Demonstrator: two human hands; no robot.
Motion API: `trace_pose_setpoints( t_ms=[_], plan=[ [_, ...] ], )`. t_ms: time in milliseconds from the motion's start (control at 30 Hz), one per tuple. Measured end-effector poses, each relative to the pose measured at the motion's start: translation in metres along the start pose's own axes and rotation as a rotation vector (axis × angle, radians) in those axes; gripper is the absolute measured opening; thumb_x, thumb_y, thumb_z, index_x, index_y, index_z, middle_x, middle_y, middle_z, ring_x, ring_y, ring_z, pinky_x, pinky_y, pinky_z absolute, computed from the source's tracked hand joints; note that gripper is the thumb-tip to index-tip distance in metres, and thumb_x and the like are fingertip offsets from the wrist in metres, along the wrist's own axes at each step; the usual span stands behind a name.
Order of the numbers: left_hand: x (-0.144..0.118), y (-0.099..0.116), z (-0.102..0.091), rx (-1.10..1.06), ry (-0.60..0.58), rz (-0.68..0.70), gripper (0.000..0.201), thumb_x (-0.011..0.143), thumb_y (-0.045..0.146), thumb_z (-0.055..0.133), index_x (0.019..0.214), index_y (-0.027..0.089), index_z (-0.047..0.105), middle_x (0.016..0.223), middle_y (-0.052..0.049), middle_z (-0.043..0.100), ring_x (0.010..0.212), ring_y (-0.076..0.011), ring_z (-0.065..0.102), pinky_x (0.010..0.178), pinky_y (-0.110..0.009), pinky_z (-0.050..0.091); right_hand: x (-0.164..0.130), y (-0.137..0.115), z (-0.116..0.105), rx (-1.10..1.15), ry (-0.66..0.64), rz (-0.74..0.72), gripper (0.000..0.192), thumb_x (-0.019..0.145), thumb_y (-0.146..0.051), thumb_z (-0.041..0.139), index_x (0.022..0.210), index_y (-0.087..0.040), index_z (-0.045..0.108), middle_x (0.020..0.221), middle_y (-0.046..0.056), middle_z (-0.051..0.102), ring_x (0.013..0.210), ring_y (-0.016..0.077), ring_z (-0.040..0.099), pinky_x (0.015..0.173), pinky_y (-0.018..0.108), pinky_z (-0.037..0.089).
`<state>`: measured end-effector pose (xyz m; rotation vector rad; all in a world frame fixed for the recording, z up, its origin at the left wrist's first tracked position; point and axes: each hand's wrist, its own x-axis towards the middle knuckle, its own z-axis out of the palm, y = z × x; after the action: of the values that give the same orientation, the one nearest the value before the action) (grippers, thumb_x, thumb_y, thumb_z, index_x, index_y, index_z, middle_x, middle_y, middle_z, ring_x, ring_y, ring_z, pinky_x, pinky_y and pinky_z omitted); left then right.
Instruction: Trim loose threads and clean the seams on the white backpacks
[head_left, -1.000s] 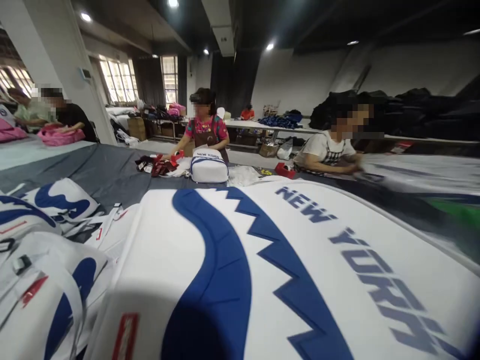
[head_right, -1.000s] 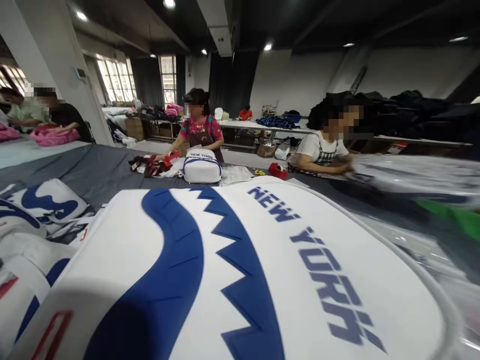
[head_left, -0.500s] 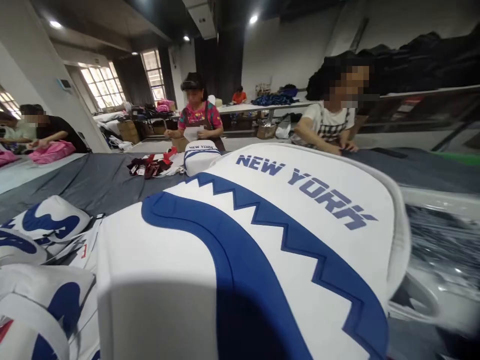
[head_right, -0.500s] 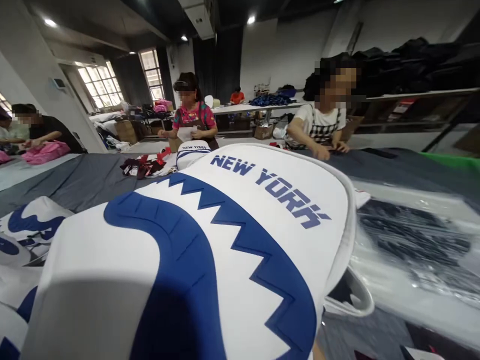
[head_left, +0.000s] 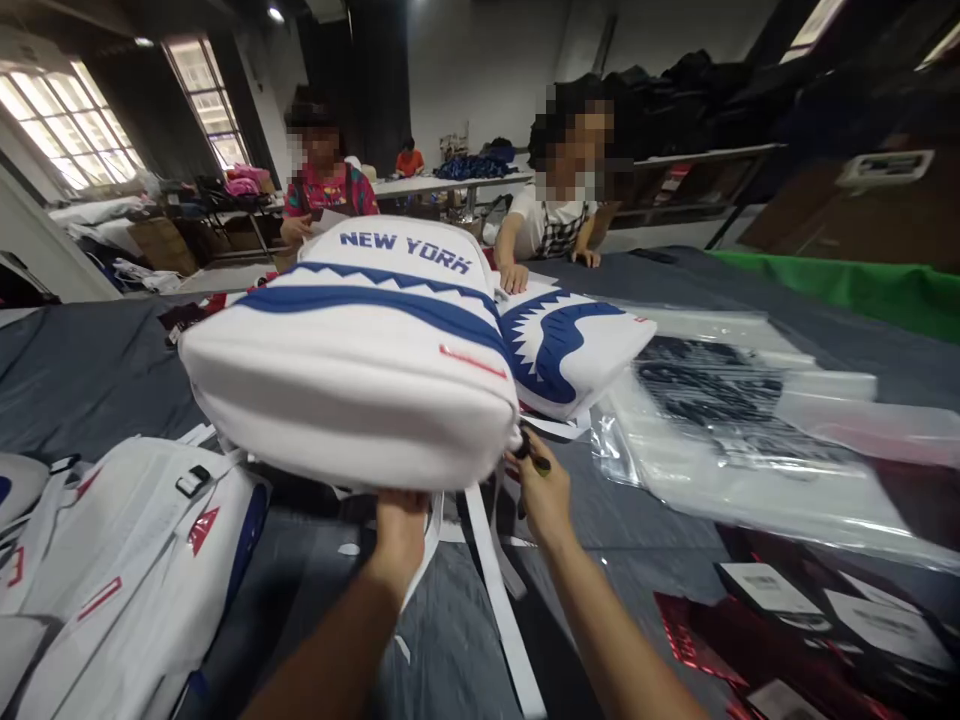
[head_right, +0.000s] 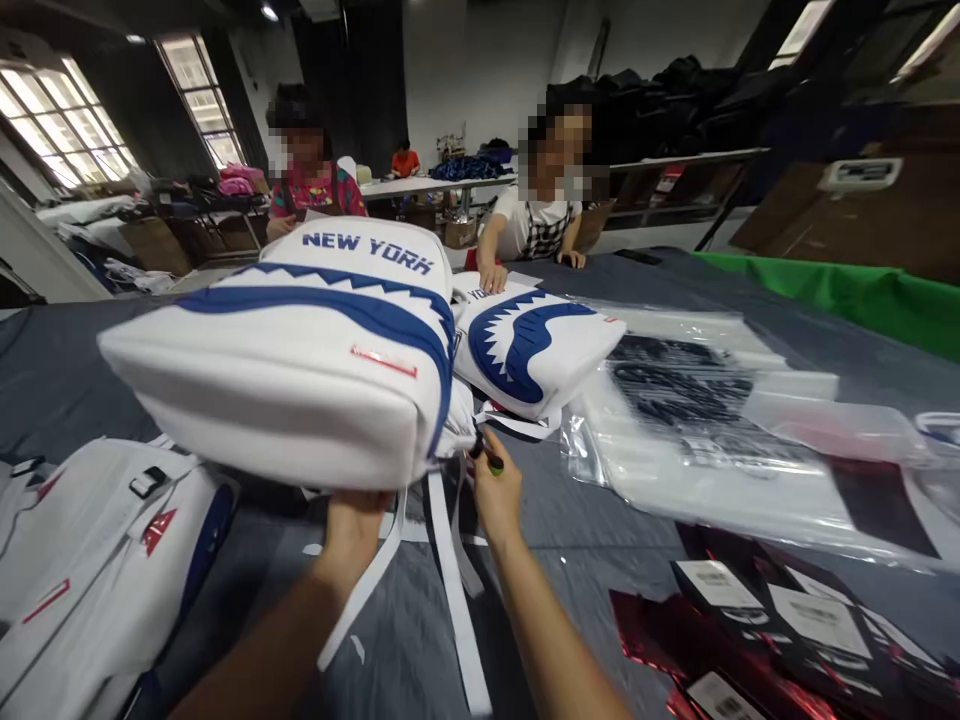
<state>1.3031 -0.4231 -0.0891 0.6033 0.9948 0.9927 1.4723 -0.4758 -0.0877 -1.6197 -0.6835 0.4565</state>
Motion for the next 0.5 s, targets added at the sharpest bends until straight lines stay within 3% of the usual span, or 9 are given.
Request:
trace_pose_setpoints(
  t_ms=[67, 133, 200, 267, 367, 433, 500],
  plan=[
    [0.028, 0.017, 0.012, 0.006, 0.094, -0.048, 0.046, 0.106, 0.042, 0.02, 0.141, 0.026, 0.044, 0.15, -0.01, 0.05, 0.125, -0.0189, 0.06, 0.097, -0.034, 0.056, 0.0, -0.003, 0.004, 0.141, 0.052, 0.019, 0.077, 0.094, -0.046, 0.055, 0.16, -0.024, 0.024, 0.142, 0.011, 0.06, 0.119, 0.027, 0.065, 0.086, 0.038, 0.061],
    [0.053, 0.035, 0.021, 0.048, 0.104, -0.059, 0.054, 0.104, 0.051, 0.018, 0.147, 0.025, 0.038, 0.158, -0.01, 0.042, 0.135, -0.0215, 0.053, 0.097, -0.035, 0.056, 0.004, -0.026, 0.011, 0.264, 0.041, -0.071, 0.09, 0.088, -0.044, 0.059, 0.163, -0.031, 0.011, 0.15, 0.008, 0.053, 0.127, 0.0247, 0.061, 0.089, 0.037, 0.061],
    [0.066, 0.048, 0.022, 0.096, 0.088, -0.07, 0.057, 0.103, 0.054, 0.02, 0.149, 0.024, 0.037, 0.159, -0.011, 0.042, 0.139, -0.0245, 0.051, 0.098, -0.039, 0.056, 0.015, -0.062, 0.022, 0.26, -0.061, -0.253, 0.087, 0.086, -0.038, 0.06, 0.162, -0.035, 0.018, 0.155, 0.004, 0.048, 0.134, 0.0227, 0.055, 0.099, 0.039, 0.056],
    [0.062, 0.056, 0.009, 0.143, 0.057, -0.073, 0.055, 0.102, 0.052, 0.034, 0.15, 0.024, 0.038, 0.158, -0.012, 0.043, 0.14, -0.0279, 0.051, 0.1, -0.043, 0.056, 0.03, -0.1, 0.037, 0.159, -0.181, -0.449, 0.081, 0.082, -0.028, 0.058, 0.159, -0.033, 0.032, 0.158, 0.001, 0.044, 0.143, 0.0217, 0.045, 0.114, 0.041, 0.043],
    [0.033, 0.059, -0.035, 0.204, 0.024, -0.03, 0.062, 0.094, 0.041, 0.06, 0.15, 0.025, 0.041, 0.162, -0.012, 0.037, 0.144, -0.0297, 0.046, 0.106, -0.044, 0.051, 0.046, -0.147, 0.07, -0.002, -0.257, -0.606, 0.081, 0.076, -0.018, 0.054, 0.155, -0.028, 0.041, 0.159, -0.001, 0.042, 0.147, 0.0217, 0.038, 0.121, 0.041, 0.031],
    [0.004, 0.057, -0.077, 0.306, 0.01, 0.034, 0.068, 0.087, 0.036, 0.07, 0.15, 0.024, 0.045, 0.162, -0.013, 0.037, 0.147, -0.0292, 0.042, 0.111, -0.043, 0.047, 0.049, -0.165, 0.094, -0.1, -0.263, -0.605, 0.086, 0.073, -0.013, 0.052, 0.157, -0.026, 0.037, 0.159, 0.0, 0.042, 0.144, 0.0255, 0.043, 0.119, 0.044, 0.035],
    [-0.03, 0.056, -0.122, 0.461, -0.007, 0.102, 0.07, 0.084, 0.039, 0.072, 0.147, 0.02, 0.05, 0.156, -0.015, 0.046, 0.144, -0.0304, 0.046, 0.113, -0.045, 0.045, 0.047, -0.175, 0.117, -0.223, -0.272, -0.548, 0.091, 0.071, -0.009, 0.054, 0.158, -0.024, 0.033, 0.16, 0.004, 0.039, 0.14, 0.0328, 0.047, 0.117, 0.052, 0.037]
  ],
)
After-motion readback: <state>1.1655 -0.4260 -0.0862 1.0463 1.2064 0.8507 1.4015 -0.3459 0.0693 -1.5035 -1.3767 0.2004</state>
